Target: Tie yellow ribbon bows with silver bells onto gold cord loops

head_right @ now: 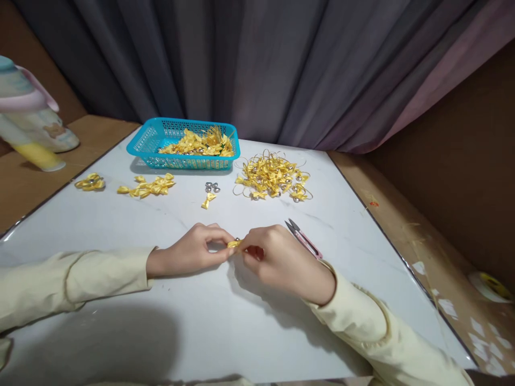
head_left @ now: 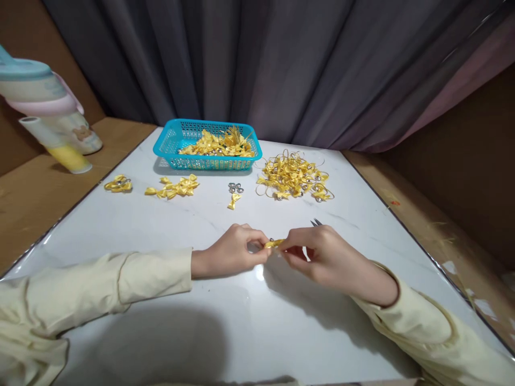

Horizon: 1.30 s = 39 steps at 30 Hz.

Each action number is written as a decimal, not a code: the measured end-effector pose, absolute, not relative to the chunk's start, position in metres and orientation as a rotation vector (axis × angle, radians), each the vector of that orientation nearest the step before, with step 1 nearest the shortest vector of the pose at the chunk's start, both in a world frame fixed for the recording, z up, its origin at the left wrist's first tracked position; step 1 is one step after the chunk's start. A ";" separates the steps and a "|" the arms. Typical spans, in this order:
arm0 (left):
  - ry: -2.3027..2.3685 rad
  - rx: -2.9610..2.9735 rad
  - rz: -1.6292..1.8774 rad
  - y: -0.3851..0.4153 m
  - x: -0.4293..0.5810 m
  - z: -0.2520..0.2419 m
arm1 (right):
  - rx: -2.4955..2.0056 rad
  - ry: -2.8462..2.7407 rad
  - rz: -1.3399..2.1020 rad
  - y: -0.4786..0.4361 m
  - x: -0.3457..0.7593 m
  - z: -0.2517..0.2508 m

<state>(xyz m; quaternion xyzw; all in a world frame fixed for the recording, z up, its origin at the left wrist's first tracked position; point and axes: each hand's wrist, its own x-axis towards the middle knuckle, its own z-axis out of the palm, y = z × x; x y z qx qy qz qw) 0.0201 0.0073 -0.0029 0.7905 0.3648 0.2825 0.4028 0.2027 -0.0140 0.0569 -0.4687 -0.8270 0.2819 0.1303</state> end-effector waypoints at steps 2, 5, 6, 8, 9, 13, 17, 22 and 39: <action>0.933 1.979 0.743 0.008 0.020 -0.004 | -1.486 -2.157 1.175 -0.009 0.201 0.055; 0.972 1.954 0.787 0.008 0.020 -0.005 | -1.572 -1.675 1.707 -0.002 0.200 0.052; 0.990 1.944 0.805 0.009 0.020 -0.005 | -1.545 -1.545 1.841 0.000 0.200 0.051; 1.020 1.930 0.841 0.010 0.020 -0.006 | -1.458 -1.373 2.035 0.003 0.201 0.049; 1.029 1.925 0.858 0.010 0.020 -0.007 | -1.415 -1.330 2.102 0.004 0.201 0.048; 1.037 1.921 0.874 0.011 0.020 -0.008 | -1.398 -1.374 2.117 0.001 0.199 0.047; 1.054 1.935 0.856 0.010 0.021 -0.007 | -1.510 -1.822 1.444 -0.011 0.192 0.041; 1.032 1.965 0.824 0.010 0.021 -0.006 | -1.345 -2.352 0.221 -0.021 0.192 0.028; 0.922 2.085 0.730 0.008 0.022 -0.003 | -1.345 -2.558 0.288 -0.008 0.201 0.040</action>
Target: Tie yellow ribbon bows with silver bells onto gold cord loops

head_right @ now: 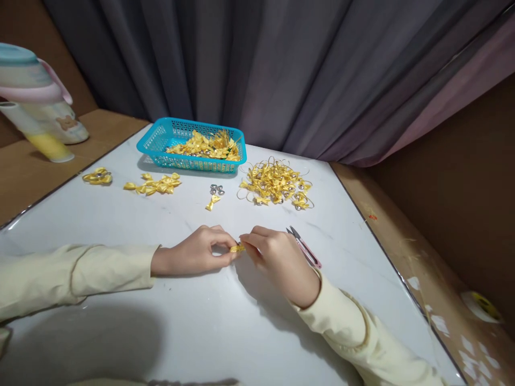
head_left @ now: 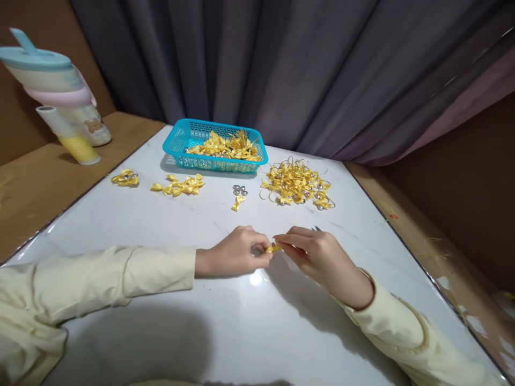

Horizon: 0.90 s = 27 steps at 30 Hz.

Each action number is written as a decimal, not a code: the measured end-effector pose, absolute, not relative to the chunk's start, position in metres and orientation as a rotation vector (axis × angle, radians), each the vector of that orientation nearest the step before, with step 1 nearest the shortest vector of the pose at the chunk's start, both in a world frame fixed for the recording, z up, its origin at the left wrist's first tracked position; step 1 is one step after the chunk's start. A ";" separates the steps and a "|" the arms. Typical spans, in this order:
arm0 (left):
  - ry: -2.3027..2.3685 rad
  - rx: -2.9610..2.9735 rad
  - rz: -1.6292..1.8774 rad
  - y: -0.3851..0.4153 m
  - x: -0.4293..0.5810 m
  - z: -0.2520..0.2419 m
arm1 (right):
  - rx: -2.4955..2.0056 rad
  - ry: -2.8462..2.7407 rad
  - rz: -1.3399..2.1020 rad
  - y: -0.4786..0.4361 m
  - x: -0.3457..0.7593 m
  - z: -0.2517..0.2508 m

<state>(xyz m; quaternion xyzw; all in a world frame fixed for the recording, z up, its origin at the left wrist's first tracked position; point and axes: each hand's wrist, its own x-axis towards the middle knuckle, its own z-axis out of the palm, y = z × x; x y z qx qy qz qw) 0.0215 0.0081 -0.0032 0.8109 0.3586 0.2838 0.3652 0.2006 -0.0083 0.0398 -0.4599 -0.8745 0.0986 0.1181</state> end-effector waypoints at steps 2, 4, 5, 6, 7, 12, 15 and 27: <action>0.903 2.100 0.735 0.008 0.021 -0.004 | -1.343 -2.567 0.300 -0.007 0.201 0.039; 0.889 2.107 0.744 0.008 0.021 -0.005 | -1.341 -2.573 0.305 -0.006 0.201 0.038; 0.885 2.107 0.750 0.008 0.021 -0.005 | -1.344 -2.575 0.305 -0.006 0.201 0.037; 0.882 2.106 0.756 0.008 0.021 -0.005 | -1.346 -2.575 0.304 -0.006 0.201 0.037; 0.881 2.107 0.761 0.008 0.020 -0.005 | -1.344 -2.570 0.298 -0.006 0.201 0.037; 0.891 2.117 0.788 0.008 0.020 -0.006 | -1.362 -2.526 0.195 -0.012 0.198 0.038; 0.916 2.108 0.798 0.008 0.021 -0.006 | -1.392 -2.528 0.142 -0.016 0.196 0.038; 0.955 1.885 0.786 0.008 0.021 -0.002 | -1.317 -2.020 0.816 -0.022 0.194 0.036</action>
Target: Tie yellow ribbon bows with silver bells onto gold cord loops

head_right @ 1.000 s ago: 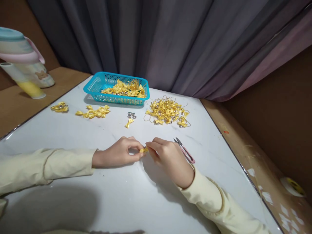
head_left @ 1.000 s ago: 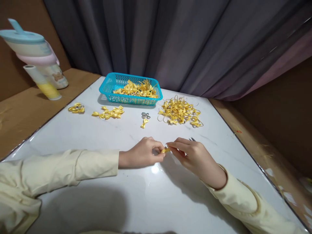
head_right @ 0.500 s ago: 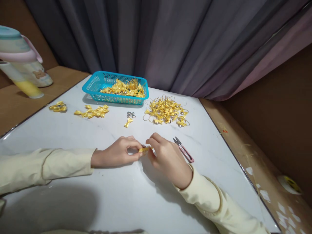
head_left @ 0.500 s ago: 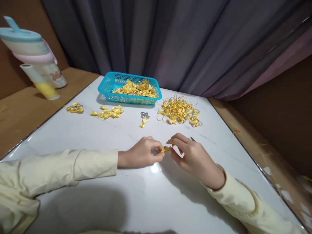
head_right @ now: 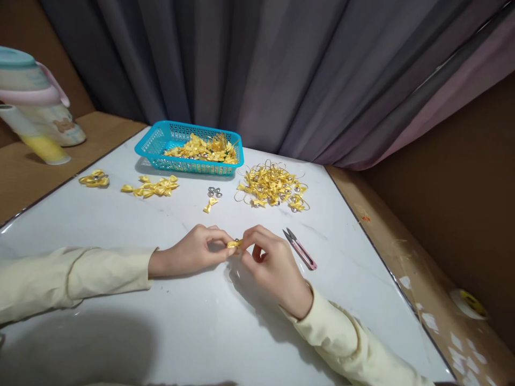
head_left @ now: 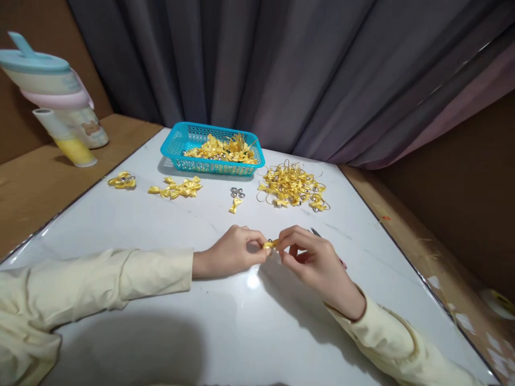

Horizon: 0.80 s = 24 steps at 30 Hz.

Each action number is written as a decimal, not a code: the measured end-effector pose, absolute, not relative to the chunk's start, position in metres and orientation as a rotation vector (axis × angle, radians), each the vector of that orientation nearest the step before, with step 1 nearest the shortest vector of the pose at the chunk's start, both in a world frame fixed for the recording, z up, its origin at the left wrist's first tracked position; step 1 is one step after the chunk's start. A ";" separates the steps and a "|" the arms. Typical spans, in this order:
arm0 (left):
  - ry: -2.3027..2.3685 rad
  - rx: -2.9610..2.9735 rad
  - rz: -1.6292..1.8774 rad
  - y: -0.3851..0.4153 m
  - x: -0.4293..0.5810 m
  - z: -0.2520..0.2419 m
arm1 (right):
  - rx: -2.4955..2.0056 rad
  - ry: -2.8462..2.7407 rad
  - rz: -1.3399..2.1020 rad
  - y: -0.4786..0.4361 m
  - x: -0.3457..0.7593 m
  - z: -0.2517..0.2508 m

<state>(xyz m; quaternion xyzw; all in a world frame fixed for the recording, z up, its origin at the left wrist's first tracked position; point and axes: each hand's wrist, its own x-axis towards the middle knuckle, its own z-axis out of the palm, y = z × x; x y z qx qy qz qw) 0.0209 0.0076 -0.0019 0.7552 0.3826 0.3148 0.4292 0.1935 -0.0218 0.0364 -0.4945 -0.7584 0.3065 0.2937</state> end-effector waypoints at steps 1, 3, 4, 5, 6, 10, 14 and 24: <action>0.948 1.865 0.783 0.007 0.021 -0.002 | -1.357 -1.891 0.968 -0.022 0.194 0.036; 0.939 1.827 0.778 0.007 0.021 -0.001 | -1.441 -1.621 1.297 -0.023 0.195 0.034; 0.940 1.810 0.773 0.007 0.021 -0.001 | -1.464 -1.498 1.442 -0.024 0.195 0.033; 0.949 1.792 0.768 0.008 0.021 -0.002 | -1.465 -1.400 1.554 -0.024 0.195 0.031; 0.967 1.767 0.762 0.008 0.021 -0.002 | -1.448 -1.337 1.629 -0.025 0.194 0.030; 1.020 1.564 0.731 0.014 0.021 -0.002 | -1.389 -1.409 1.517 -0.030 0.187 0.022; 0.995 1.423 0.736 0.016 0.023 -0.001 | -1.451 -1.566 1.192 -0.034 0.178 0.009; 0.998 1.533 0.752 0.011 0.024 -0.003 | -1.386 -1.106 1.545 -0.021 0.172 0.000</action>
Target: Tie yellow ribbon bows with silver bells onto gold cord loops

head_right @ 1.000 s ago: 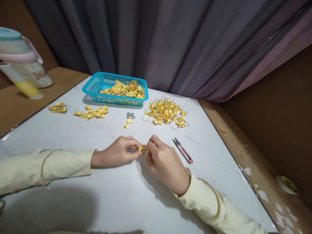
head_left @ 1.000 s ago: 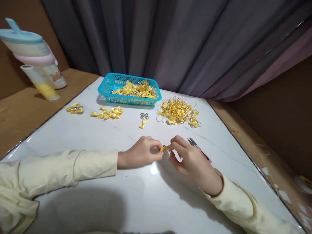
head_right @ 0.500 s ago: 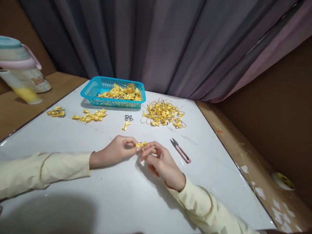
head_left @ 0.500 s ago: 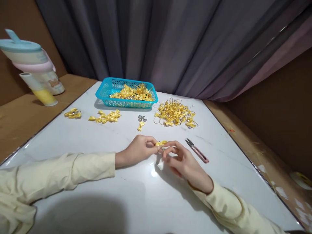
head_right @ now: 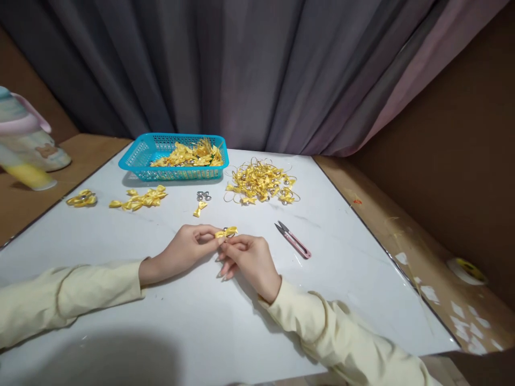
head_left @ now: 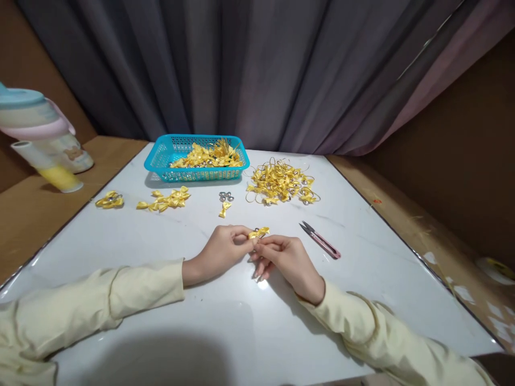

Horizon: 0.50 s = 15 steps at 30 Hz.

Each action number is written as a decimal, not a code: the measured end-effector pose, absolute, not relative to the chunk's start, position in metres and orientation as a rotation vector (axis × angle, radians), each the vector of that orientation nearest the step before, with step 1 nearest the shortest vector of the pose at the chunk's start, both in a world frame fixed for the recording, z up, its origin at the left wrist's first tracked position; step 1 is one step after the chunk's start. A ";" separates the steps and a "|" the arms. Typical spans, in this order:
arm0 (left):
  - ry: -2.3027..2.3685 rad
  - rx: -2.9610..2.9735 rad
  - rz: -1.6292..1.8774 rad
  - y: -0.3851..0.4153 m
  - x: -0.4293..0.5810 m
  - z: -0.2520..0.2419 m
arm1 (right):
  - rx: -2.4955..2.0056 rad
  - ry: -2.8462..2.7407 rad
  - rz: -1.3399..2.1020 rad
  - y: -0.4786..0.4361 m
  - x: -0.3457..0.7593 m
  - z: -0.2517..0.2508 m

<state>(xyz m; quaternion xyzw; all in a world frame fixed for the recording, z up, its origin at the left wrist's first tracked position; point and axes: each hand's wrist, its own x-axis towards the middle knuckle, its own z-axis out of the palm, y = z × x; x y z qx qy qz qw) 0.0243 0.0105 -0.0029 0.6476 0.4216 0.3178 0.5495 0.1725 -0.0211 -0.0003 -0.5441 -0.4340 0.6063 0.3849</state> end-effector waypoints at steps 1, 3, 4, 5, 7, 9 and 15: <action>1.003 1.552 0.767 0.010 0.024 -0.003 | -1.357 -1.072 1.592 -0.020 0.172 0.001; 1.017 1.581 0.794 0.009 0.024 -0.002 | -1.299 -1.036 1.648 -0.018 0.173 0.003; 1.023 1.590 0.796 0.009 0.024 -0.002 | -1.277 -1.022 1.666 -0.017 0.174 0.003; 1.027 1.593 0.792 0.009 0.024 -0.001 | -1.260 -1.007 1.678 -0.017 0.175 0.003; 1.031 1.593 0.773 0.010 0.024 0.000 | -1.235 -0.986 1.694 -0.016 0.177 0.003; 1.034 1.594 0.762 0.010 0.024 0.001 | -1.216 -0.986 1.703 -0.015 0.178 0.003; 0.997 1.597 0.762 0.010 0.025 0.003 | -1.211 -1.020 1.702 -0.015 0.179 0.002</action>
